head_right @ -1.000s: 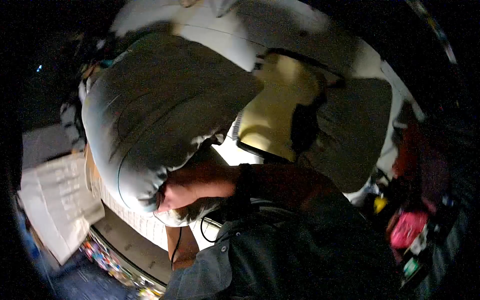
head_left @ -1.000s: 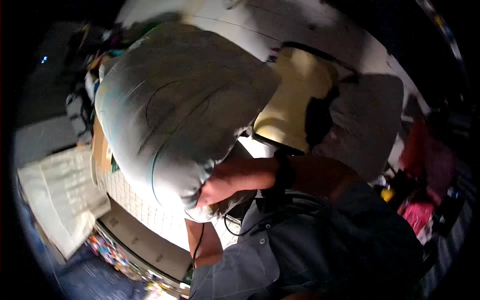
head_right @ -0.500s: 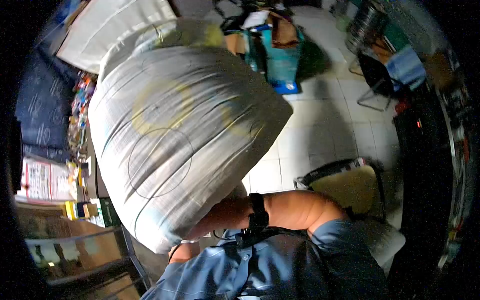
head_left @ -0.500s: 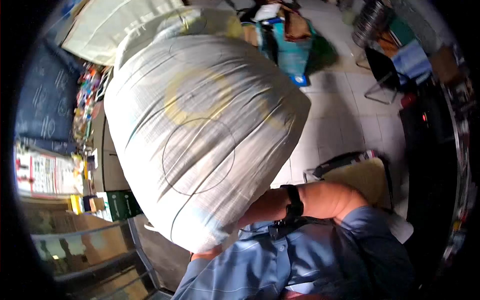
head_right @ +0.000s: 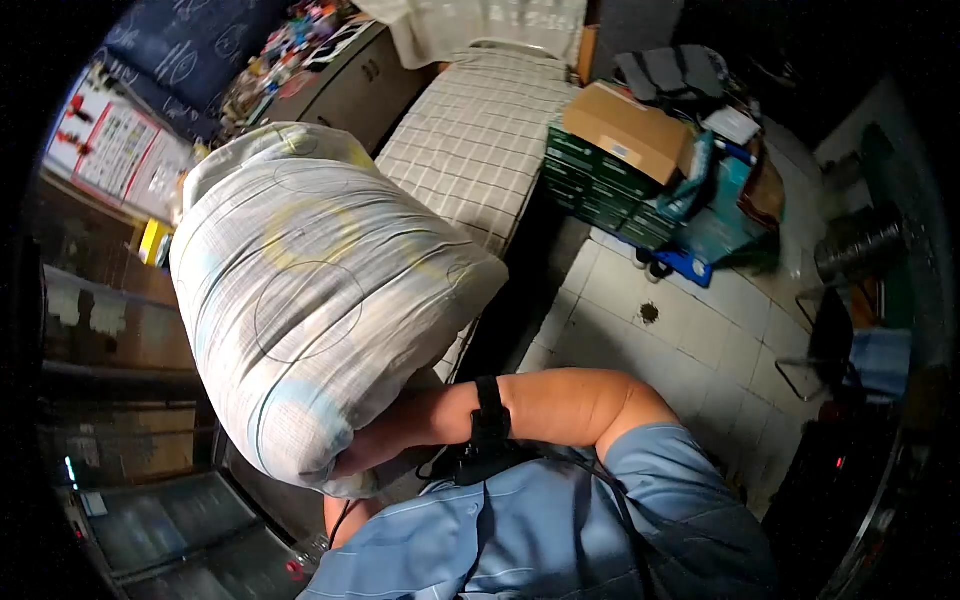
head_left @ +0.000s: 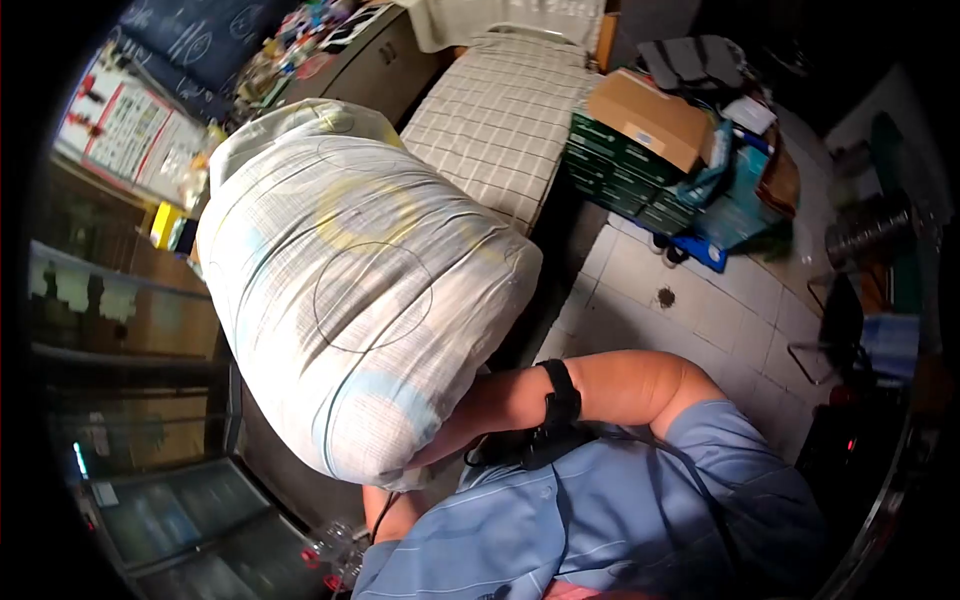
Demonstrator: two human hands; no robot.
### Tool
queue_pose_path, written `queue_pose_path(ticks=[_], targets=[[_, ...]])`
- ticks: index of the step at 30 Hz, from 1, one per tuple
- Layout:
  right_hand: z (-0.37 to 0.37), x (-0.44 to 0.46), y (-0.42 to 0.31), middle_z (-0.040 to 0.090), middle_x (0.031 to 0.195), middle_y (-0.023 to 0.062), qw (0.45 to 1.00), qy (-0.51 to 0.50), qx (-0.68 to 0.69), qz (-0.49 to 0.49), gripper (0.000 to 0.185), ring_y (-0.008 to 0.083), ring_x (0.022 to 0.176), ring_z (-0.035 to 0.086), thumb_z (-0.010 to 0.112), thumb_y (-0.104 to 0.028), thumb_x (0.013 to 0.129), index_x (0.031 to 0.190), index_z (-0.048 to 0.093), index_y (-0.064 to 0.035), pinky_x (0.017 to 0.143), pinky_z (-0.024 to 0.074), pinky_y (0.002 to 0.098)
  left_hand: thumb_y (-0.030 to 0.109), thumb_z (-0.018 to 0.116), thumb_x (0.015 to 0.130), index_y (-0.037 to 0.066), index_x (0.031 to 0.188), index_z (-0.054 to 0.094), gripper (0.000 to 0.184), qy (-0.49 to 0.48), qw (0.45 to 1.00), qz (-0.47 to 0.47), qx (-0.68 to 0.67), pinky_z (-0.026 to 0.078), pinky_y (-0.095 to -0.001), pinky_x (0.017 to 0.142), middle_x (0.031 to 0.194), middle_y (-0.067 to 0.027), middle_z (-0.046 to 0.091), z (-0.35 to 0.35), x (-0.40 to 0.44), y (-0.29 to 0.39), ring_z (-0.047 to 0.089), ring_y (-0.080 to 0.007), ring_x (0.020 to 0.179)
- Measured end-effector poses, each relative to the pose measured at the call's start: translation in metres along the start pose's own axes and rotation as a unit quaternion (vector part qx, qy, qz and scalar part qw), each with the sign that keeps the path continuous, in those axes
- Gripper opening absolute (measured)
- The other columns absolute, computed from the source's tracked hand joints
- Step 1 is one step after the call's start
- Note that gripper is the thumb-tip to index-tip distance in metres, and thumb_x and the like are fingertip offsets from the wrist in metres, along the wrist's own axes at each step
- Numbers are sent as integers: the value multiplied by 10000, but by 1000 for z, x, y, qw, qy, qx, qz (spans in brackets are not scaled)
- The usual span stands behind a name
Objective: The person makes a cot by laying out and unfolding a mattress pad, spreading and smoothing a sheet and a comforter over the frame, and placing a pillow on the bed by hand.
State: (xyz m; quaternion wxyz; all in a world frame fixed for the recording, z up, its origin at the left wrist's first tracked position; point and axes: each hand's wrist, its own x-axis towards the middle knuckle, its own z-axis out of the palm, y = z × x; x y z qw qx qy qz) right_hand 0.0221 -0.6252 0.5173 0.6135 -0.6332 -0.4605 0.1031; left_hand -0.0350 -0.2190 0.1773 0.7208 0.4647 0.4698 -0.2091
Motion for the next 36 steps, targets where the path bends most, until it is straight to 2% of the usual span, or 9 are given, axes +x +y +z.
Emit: queue_pose_path(ticks=[10,12,13,16,22,30,32,34,36], targets=[[-98,13,57,538,1282,148,977,-71,200,7,564,288,1204,473,528,-497,882,1236,552,-58,1043,324,391,230,571,890,-2,1256,510,437,-12,993,67,-96,476,-352,893,1174,-115,594,101,-7,17,581,-219,1041],[-149,16,66,514,1314,154,983,-118,96,104,601,278,1232,448,501,-524,893,1262,534,-51,1063,300,382,229,572,890,-2,1256,510,437,-27,992,80,-98,477,-352,892,1173,-115,594,147,3,36,581,-218,1040],[-176,22,70,372,1445,102,976,-195,-16,97,608,253,1308,363,363,-456,991,1423,297,-34,1110,283,399,228,572,890,-2,1256,510,437,-36,990,93,-104,477,-352,892,1173,-114,594,174,4,48,581,-218,1039],[-222,23,119,455,1361,159,991,-101,77,31,653,275,1275,405,437,-527,925,1330,439,-14,1087,282,374,226,573,889,-2,1255,511,436,-90,981,127,-112,477,-351,891,1172,-114,595,269,5,89,582,-217,1037],[-309,41,138,529,1246,183,971,-137,93,170,683,284,1200,480,532,-504,870,1328,445,-5,1019,356,365,223,576,887,-3,1254,511,436,-144,949,252,-121,478,-350,888,1169,-113,595,381,-51,195,583,-215,1033],[-295,29,251,628,1093,214,835,-262,-118,468,744,296,1098,580,658,-473,796,1326,453,8,929,455,352,164,618,864,-1,1256,517,437,161,850,493,86,465,-319,878,1165,-115,595,269,-81,284,587,-205,1019],[-281,-18,309,654,1008,233,887,-276,-117,352,695,352,962,622,620,-512,794,1214,550,37,836,487,372,161,622,856,-5,1266,506,457,308,855,377,179,443,-306,902,1180,-125,585,233,-63,281,575,-204,1039],[-283,-38,336,666,964,209,853,-317,-74,409,591,337,904,634,656,-419,780,1150,589,37,802,496,373,163,625,850,0,1253,512,450,419,811,366,181,453,-303,864,1147,-104,588,174,-9,260,570,-186,1001],[-292,-50,359,685,937,152,858,-245,-71,446,534,279,885,653,683,-379,778,1141,598,3,789,505,354,253,636,848,64,1237,522,447,313,899,281,126,442,-294,737,1146,-61,579,99,47,232,565,-172,935]])
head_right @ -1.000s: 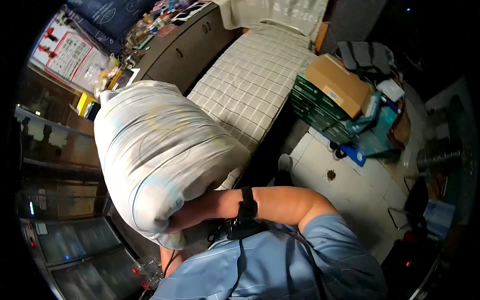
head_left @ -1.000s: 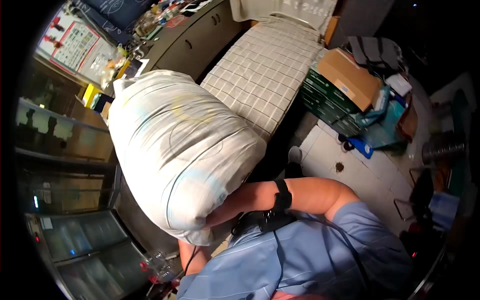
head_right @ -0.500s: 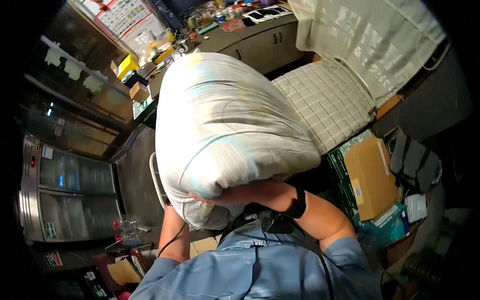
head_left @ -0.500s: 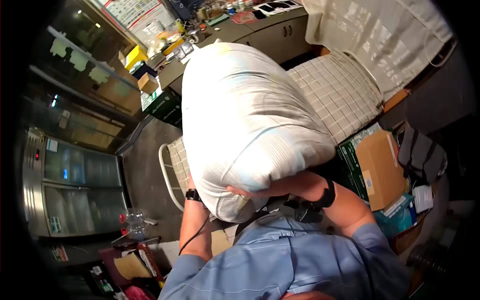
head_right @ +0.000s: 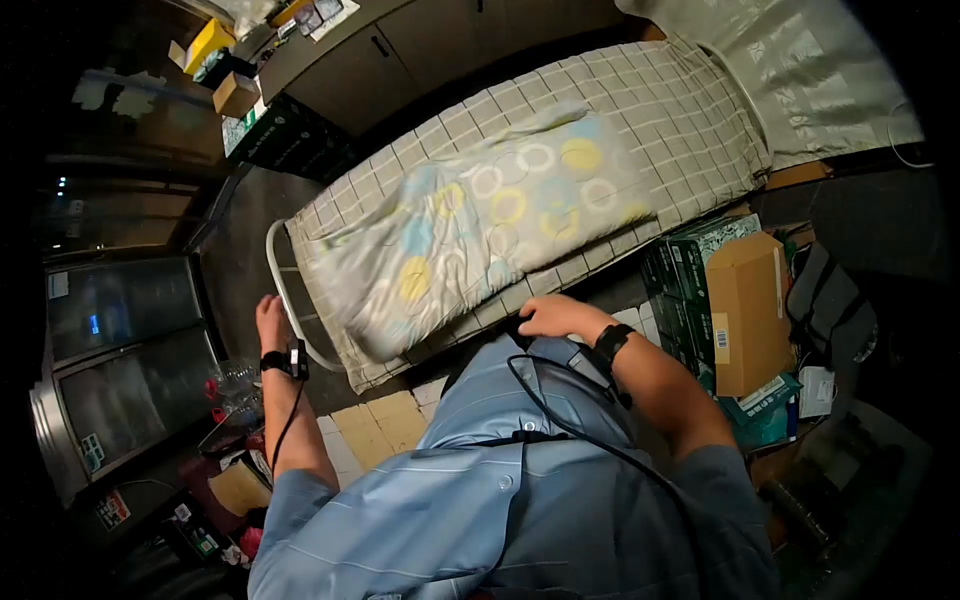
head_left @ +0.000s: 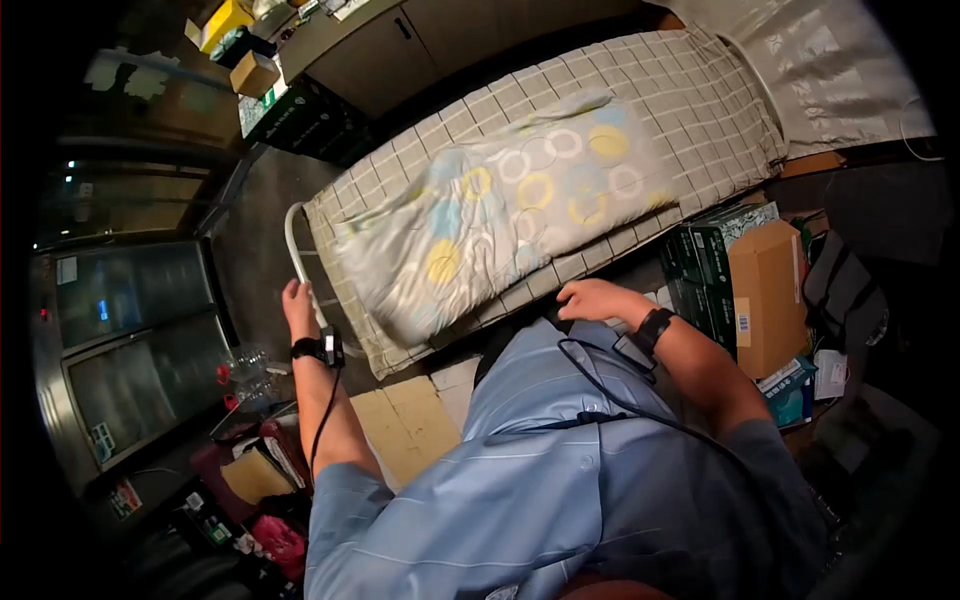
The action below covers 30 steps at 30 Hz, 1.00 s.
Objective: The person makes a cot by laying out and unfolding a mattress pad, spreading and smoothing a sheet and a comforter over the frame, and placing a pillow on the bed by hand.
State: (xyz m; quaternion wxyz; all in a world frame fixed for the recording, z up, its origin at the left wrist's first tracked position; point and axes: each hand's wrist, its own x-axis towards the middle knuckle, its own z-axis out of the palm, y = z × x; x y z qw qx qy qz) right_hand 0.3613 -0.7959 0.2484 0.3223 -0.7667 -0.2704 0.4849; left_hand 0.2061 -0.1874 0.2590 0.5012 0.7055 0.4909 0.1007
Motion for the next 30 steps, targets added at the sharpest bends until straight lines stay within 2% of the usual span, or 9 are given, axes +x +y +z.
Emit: queue_pose_path(ticks=[2,4,6,13,16,18,20,24,30], targets=[[-10,9,35,676,841,121,978,40,165,119,475,196,759,651,675,-293,815,1145,580,35,675,520,324,312,628,856,97,1200,532,417,-76,983,-149,-78,423,-304,753,1129,-40,585,11,-22,-20,569,-160,920],[-25,17,76,656,803,85,977,86,139,137,468,155,676,622,685,-256,823,1161,557,40,597,510,287,334,605,874,122,1146,543,350,-131,965,-193,-122,423,-340,762,1074,-18,595,24,-23,-71,576,-147,888],[-39,2,80,643,780,60,947,109,222,203,422,124,666,611,669,-253,842,1139,567,29,568,496,258,330,597,881,125,1141,541,336,-101,966,-213,-107,428,-370,768,1088,-24,594,47,-63,-64,584,-160,890],[-58,-3,180,622,756,23,929,132,211,273,253,105,616,588,664,-240,847,970,593,-30,529,474,246,331,572,917,102,1270,497,427,-129,950,-260,-117,455,-369,829,1236,-87,569,93,-112,-66,597,-207,1032],[-85,5,203,653,870,92,938,141,131,289,340,182,724,621,669,-275,816,1036,633,-18,652,513,327,321,549,933,98,1255,503,394,-119,950,-269,-101,462,-359,821,1230,-90,579,112,-133,-57,602,-205,1036],[-109,24,223,648,1050,160,952,130,78,266,424,290,996,606,677,-308,799,1103,616,-17,842,481,392,325,547,934,99,1248,506,389,-107,950,-281,-86,465,-358,815,1215,-88,589,128,-148,-57,605,-202,1029],[-146,57,240,641,1087,181,970,88,-27,226,465,316,1017,603,673,-319,790,1132,601,-11,857,481,391,330,543,935,97,1240,515,386,-100,947,-297,-79,467,-341,794,1174,-70,609,151,-169,-58,609,-196,1019],[-230,144,236,632,1087,206,974,187,-98,78,442,347,1028,588,656,-283,781,1128,599,-15,890,466,412,301,540,942,92,1226,527,353,-109,934,-337,-47,468,-328,804,1127,-62,631,216,-228,-33,622,-200,1003],[-338,284,216,615,1095,180,930,239,-263,-96,427,348,1045,562,640,-214,763,1159,589,-60,921,437,433,281,534,954,79,1245,508,356,-130,914,-377,-73,471,-351,888,1196,-85,601,298,-295,0,600,-226,1074]])
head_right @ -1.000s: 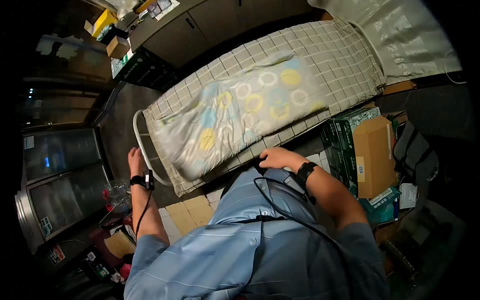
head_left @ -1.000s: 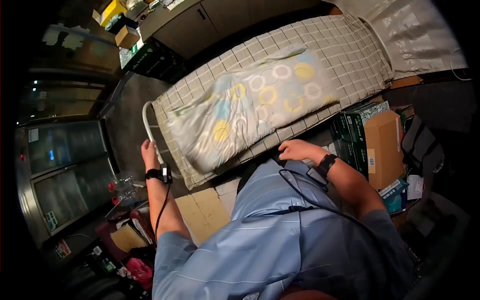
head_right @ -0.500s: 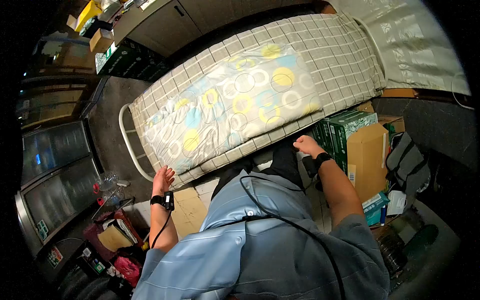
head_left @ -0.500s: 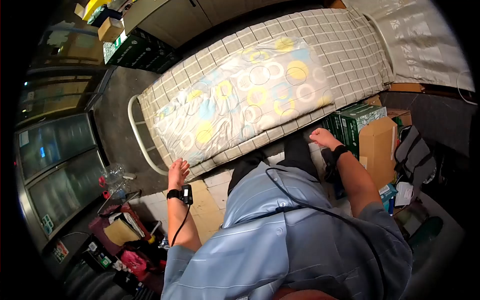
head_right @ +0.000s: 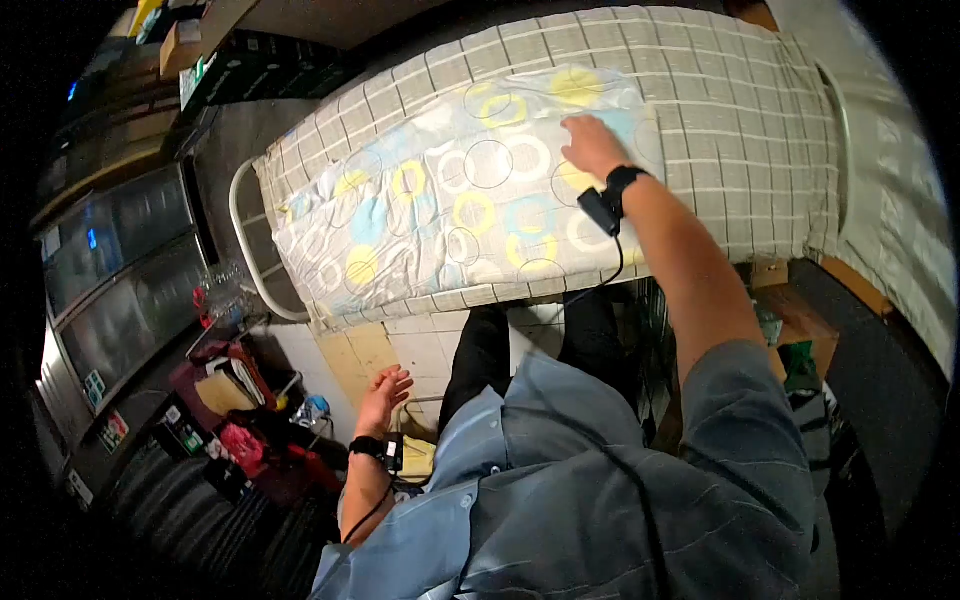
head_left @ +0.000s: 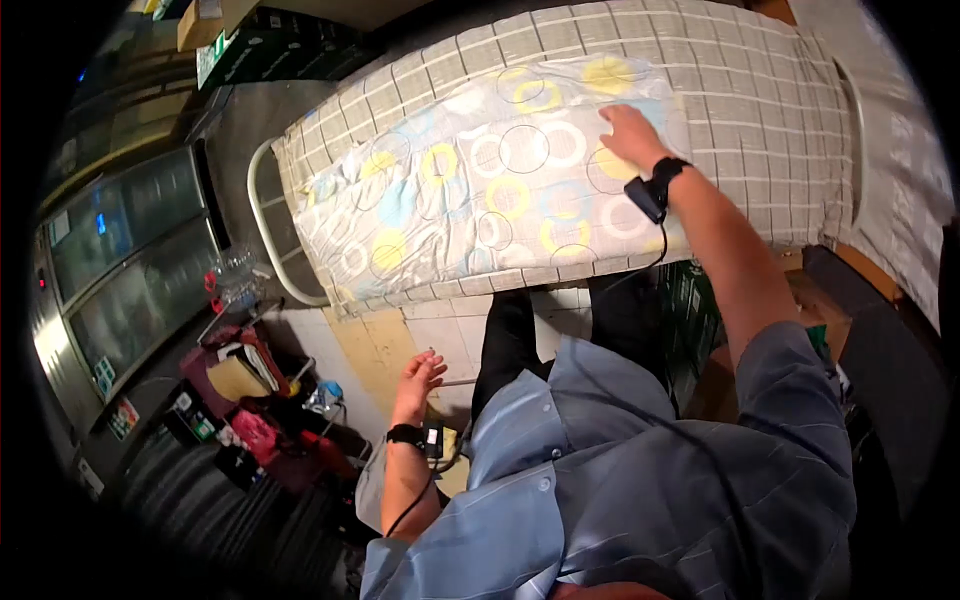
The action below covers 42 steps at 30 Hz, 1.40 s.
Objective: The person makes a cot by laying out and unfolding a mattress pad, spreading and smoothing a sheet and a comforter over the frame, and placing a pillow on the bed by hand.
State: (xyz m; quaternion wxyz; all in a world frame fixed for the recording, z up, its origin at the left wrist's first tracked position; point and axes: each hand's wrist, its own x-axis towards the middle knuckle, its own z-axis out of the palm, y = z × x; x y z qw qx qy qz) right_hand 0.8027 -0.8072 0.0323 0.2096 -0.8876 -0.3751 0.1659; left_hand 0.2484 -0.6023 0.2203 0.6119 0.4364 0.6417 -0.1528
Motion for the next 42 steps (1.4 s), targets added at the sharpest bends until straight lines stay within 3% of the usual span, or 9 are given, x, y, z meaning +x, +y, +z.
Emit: queue_pose_path(ticks=[9,16,19,22,25,28,31,33,42], targets=[[16,36,22,653,958,167,968,-250,-29,-18,349,351,925,606,647,-240,708,1020,624,-85,795,479,423,313,527,955,58,1278,473,416,-55,998,22,-3,467,-371,905,1219,-111,590,53,41,29,581,-245,1106],[-45,-133,-122,584,714,132,917,-303,160,-205,277,302,669,602,651,-245,720,916,551,-76,636,479,441,499,577,887,43,1299,429,632,-154,986,14,-70,522,-386,805,1270,-142,521,142,60,139,566,-246,1106],[-42,-187,-168,588,718,142,912,-337,165,-167,247,341,686,607,650,-243,721,884,553,-84,616,465,450,560,583,851,60,1313,419,700,-148,989,-4,28,530,-353,770,1158,-91,574,180,56,157,594,-195,947],[-39,-220,-193,597,722,145,913,-325,200,-146,261,357,693,605,662,-277,740,893,567,-89,614,453,467,385,669,839,9,1275,448,617,-24,990,138,0,531,-351,726,1097,-96,607,178,125,107,617,-196,905],[-44,-235,-191,619,751,144,906,-346,215,-115,284,339,697,616,661,-318,775,920,583,-86,629,466,452,165,637,826,-78,1109,523,390,26,997,63,-25,536,-366,725,990,-140,637,146,150,94,646,-251,857],[-24,-239,-149,646,812,144,929,-320,181,29,339,320,720,630,647,-355,813,983,589,-68,662,481,433,117,603,847,-47,1103,538,311,-71,979,14,-191,529,-368,786,1007,-141,639,125,127,84,644,-273,897],[-42,-207,-98,656,917,158,933,-127,121,313,386,324,836,630,654,-300,825,1085,564,-29,755,491,413,119,618,861,-34,1151,531,339,-138,968,2,-210,508,-386,892,1095,-135,617,112,80,63,610,-265,1005],[-30,-198,-60,607,1035,166,960,37,12,277,375,324,971,588,697,-204,769,1082,555,-53,844,467,424,122,624,866,-46,1168,522,360,-169,964,-13,-203,522,-386,893,1119,-141,609,113,40,52,606,-260,1016],[-49,-157,-24,564,988,110,958,131,-188,170,340,322,956,544,711,-139,705,1016,577,-100,814,438,455,122,616,883,-88,1204,508,398,-231,949,-36,-214,515,-382,913,1174,-160,595,80,-14,15,600,-258,1058]])
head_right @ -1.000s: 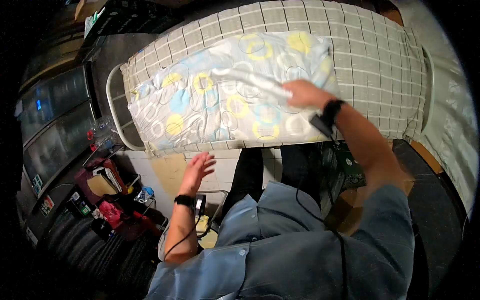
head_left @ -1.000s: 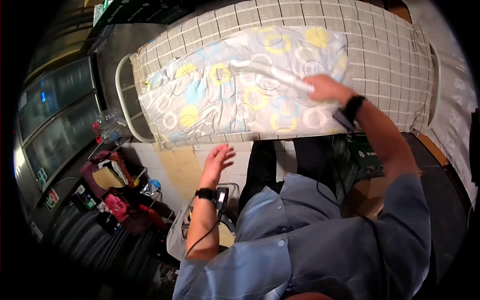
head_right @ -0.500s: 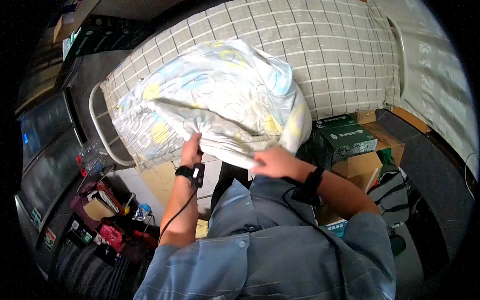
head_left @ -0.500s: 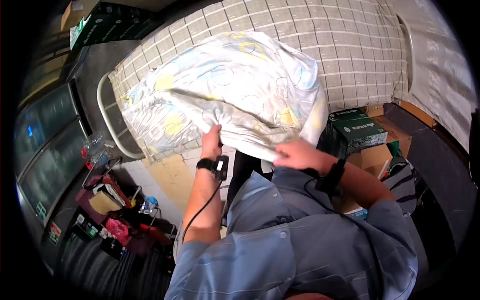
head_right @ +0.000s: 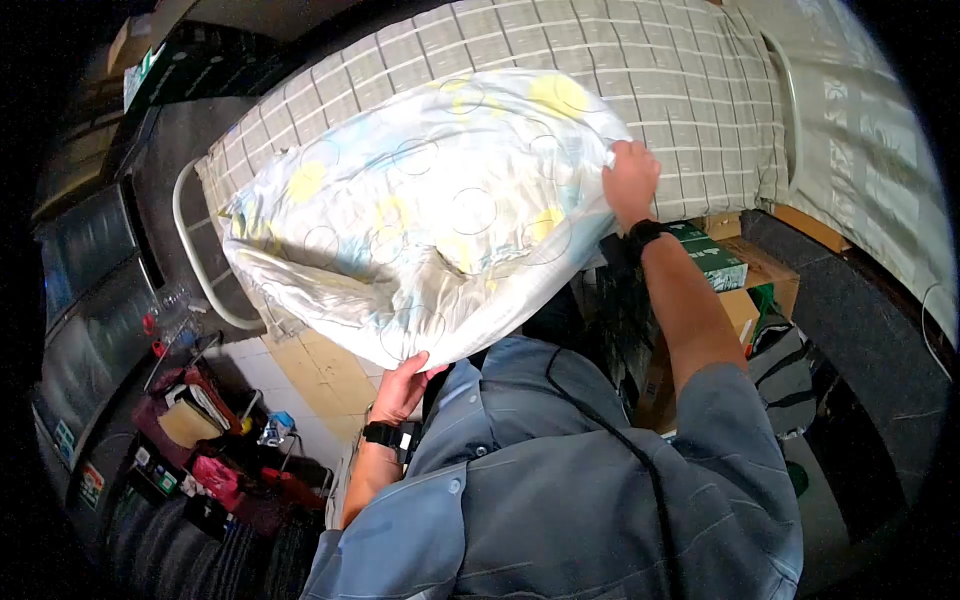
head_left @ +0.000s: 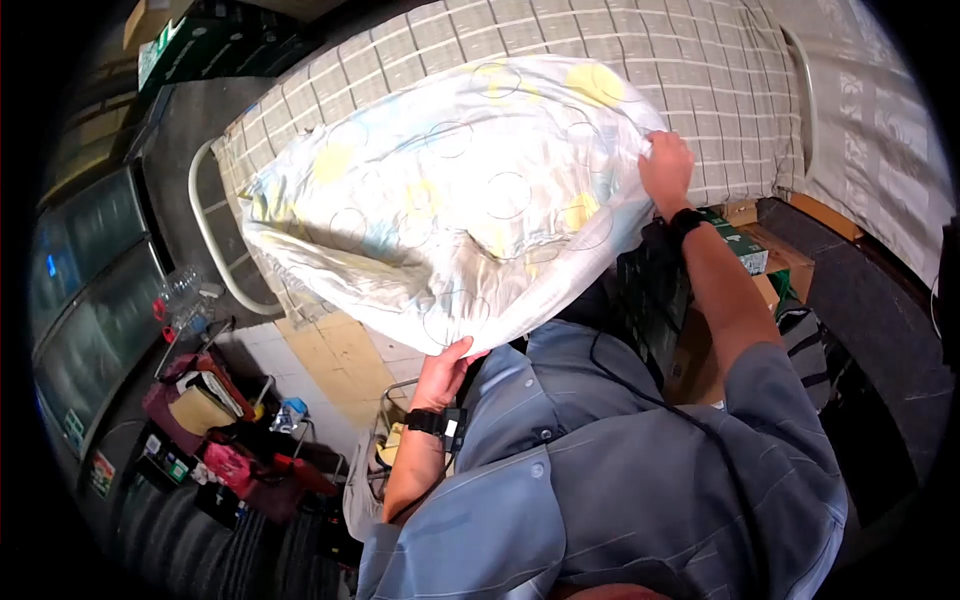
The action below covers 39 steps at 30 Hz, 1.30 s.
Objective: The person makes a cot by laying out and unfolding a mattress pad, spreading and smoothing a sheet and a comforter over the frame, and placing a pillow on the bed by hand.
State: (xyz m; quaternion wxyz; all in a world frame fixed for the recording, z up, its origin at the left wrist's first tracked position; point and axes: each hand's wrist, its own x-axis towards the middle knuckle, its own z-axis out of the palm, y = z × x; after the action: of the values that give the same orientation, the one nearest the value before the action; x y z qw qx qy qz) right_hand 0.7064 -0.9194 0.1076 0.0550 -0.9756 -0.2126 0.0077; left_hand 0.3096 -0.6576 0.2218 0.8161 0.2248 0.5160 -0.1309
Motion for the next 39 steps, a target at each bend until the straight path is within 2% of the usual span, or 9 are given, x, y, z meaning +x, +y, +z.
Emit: queue_pose_path(ticks=[4,8,16,20,24,26,31,34,39], targets=[[14,-2,12,617,1057,133,992,43,1,116,533,334,1021,568,778,-264,664,1105,573,-45,870,442,438,125,604,893,-94,1211,500,400,4,998,-28,-55,490,-403,949,1205,-157,579,-40,-3,-20,574,-256,1101],[62,-28,37,676,991,199,858,-316,295,278,583,319,912,656,792,-335,654,1069,617,35,791,509,378,129,611,885,-58,1241,485,422,2,997,-30,-67,517,-387,906,1194,-142,587,-67,0,-28,590,-250,1076],[25,-88,14,640,1091,199,896,-345,255,117,557,313,989,627,728,-181,710,1184,530,31,851,480,360,232,669,840,49,1260,494,491,100,990,-85,-46,568,-357,752,1139,-84,611,-151,34,-24,638,-211,946],[14,-125,2,584,1172,222,910,-336,190,147,605,365,1108,552,709,-160,709,1231,471,34,933,422,375,359,697,808,167,1417,273,767,184,980,68,10,476,-486,856,1269,-112,514,-188,53,57,523,-280,1117],[8,-152,-15,574,1183,209,908,-293,220,201,589,324,1103,549,715,-159,746,1238,456,33,944,409,361,430,759,735,47,1475,75,1078,317,928,159,117,424,-494,880,1296,-146,503,-204,74,170,493,-260,1154],[6,-159,-22,575,1194,183,894,-294,257,220,573,289,1094,548,703,-119,775,1260,437,29,947,406,350,410,755,741,1,1459,119,1042,364,886,221,185,456,-395,781,1180,-173,558,-208,94,218,556,-237,995],[2,-174,-28,562,1236,147,863,-294,322,254,617,250,1115,529,689,-100,798,1325,389,16,957,392,331,356,745,755,1,1434,174,956,386,877,214,189,503,-360,694,1074,-155,583,-213,162,258,594,-235,828],[-2,-179,-33,573,1226,130,859,-285,334,262,560,239,1103,536,663,-126,824,1309,422,20,948,394,323,211,645,817,-13,1219,459,496,238,954,179,24,526,-392,736,1003,-151,618,-240,190,239,624,-273,872],[1,-173,-17,646,1067,100,806,-255,389,367,410,200,973,593,580,-263,906,1180,563,40,860,438,314,221,597,830,-10,1143,551,392,152,977,139,-59,501,-407,853,1040,-138,642,-251,111,239,628,-285,929]])
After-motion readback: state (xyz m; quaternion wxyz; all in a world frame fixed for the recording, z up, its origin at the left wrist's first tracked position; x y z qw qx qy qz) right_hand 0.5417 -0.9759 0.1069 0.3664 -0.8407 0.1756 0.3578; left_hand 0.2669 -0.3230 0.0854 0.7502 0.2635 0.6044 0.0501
